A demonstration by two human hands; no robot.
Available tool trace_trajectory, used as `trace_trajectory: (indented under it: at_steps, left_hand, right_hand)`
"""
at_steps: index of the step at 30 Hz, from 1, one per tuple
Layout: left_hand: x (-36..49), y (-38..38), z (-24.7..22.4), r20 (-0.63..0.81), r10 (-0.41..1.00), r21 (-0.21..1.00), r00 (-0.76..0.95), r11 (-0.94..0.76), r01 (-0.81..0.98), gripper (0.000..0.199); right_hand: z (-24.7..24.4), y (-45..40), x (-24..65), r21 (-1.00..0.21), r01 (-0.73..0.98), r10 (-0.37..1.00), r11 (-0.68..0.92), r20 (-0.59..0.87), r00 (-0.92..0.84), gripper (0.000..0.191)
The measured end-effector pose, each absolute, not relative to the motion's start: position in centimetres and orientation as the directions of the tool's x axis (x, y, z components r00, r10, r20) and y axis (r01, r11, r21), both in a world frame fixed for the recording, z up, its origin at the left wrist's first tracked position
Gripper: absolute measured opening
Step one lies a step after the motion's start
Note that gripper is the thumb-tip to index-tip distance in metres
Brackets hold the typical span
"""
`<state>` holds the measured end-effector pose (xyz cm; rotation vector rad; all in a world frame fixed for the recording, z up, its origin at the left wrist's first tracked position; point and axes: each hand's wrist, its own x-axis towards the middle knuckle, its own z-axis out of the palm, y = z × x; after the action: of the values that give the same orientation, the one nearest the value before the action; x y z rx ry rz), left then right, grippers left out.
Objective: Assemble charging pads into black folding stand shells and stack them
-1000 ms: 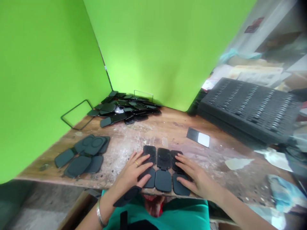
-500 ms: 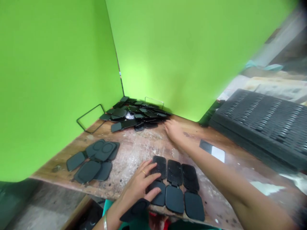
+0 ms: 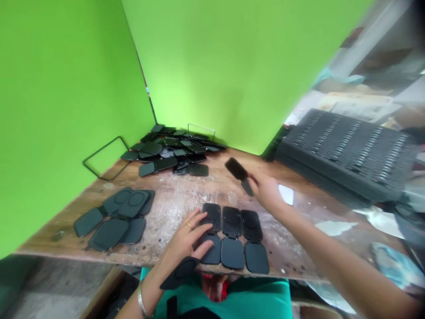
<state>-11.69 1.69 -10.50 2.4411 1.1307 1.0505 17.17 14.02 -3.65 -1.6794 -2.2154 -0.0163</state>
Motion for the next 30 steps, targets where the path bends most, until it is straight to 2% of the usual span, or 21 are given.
trace_trajectory:
  at_steps: [1, 3, 4, 7, 9, 10, 11, 14, 16, 18, 22, 25, 30]
  left_hand:
    - [-11.8, 1.8, -10.4, 0.512, 0.734, 0.480, 0.446, -0.675, 0.560, 0.033]
    - [-11.8, 1.9, -10.1, 0.517, 0.715, 0.444, 0.470, -0.694, 0.567, 0.032]
    - [-11.6, 2.0, -9.9, 0.517, 0.706, 0.425, 0.484, -0.703, 0.571, 0.032]
    - [-9.9, 2.1, -9.0, 0.522, 0.679, 0.377, 0.516, -0.726, 0.575, 0.031]
    - [-7.9, 2.1, -8.1, 0.491, 0.664, 0.357, 0.564, -0.744, 0.564, 0.032]
    - [-6.7, 2.0, -7.6, 0.457, 0.661, 0.353, 0.595, -0.749, 0.561, 0.033]
    - [-5.6, 2.0, -7.1, 0.414, 0.660, 0.350, 0.627, -0.751, 0.559, 0.034]
    - [-2.6, 2.1, -5.6, 0.293, 0.661, 0.345, 0.691, -0.747, 0.568, 0.039]
    - [-1.4, 2.3, -4.9, 0.225, 0.671, 0.335, 0.707, -0.734, 0.590, 0.042]
    - [-0.8, 2.4, -4.7, 0.159, 0.679, 0.318, 0.716, -0.722, 0.614, 0.044]
    - [-0.5, 2.5, -5.1, 0.061, 0.684, 0.293, 0.727, -0.709, 0.642, 0.049]
    - [-0.6, 2.5, -5.4, 0.029, 0.687, 0.296, 0.726, -0.700, 0.650, 0.054]
    - [-0.6, 2.3, -5.5, 0.034, 0.685, 0.314, 0.728, -0.698, 0.643, 0.054]
  right_hand:
    - [-3.5, 12.0, 18.8, -0.252, 0.929, 0.938, 0.270, 0.288, -0.195, 0.027]
    - [-3.7, 8.1, 21.8, -0.537, 0.825, 0.969, 0.178, 0.243, -0.051, 0.029]
    - [-4.1, 6.3, 23.1, -0.614, 0.777, 0.977, 0.139, 0.213, -0.007, 0.033]
    - [-6.0, 1.8, 25.5, -0.705, 0.704, 0.985, 0.085, 0.166, 0.047, 0.040]
    - [-7.3, -0.3, 25.9, -0.674, 0.734, 0.985, 0.079, 0.165, 0.045, 0.039]
    - [-7.9, -1.1, 25.8, -0.620, 0.780, 0.983, 0.084, 0.179, 0.037, 0.036]
    - [-8.2, -1.7, 25.6, -0.531, 0.842, 0.978, 0.093, 0.206, 0.022, 0.032]
    - [-8.4, -2.4, 24.9, -0.168, 0.973, 0.949, 0.157, 0.297, -0.102, 0.027]
    - [-8.0, -2.2, 24.6, -0.037, 0.971, 0.921, 0.235, 0.327, -0.210, 0.029]
    - [-7.7, -1.6, 24.4, -0.043, 0.941, 0.887, 0.335, 0.351, -0.300, 0.030]
    - [-8.2, -0.5, 24.6, -0.170, 0.863, 0.854, 0.476, 0.323, -0.408, 0.040]
    - [-8.8, -0.2, 24.7, -0.214, 0.836, 0.850, 0.506, 0.291, -0.440, 0.040]
    - [-8.9, -0.3, 24.7, -0.209, 0.814, 0.828, 0.542, 0.301, -0.474, 0.041]
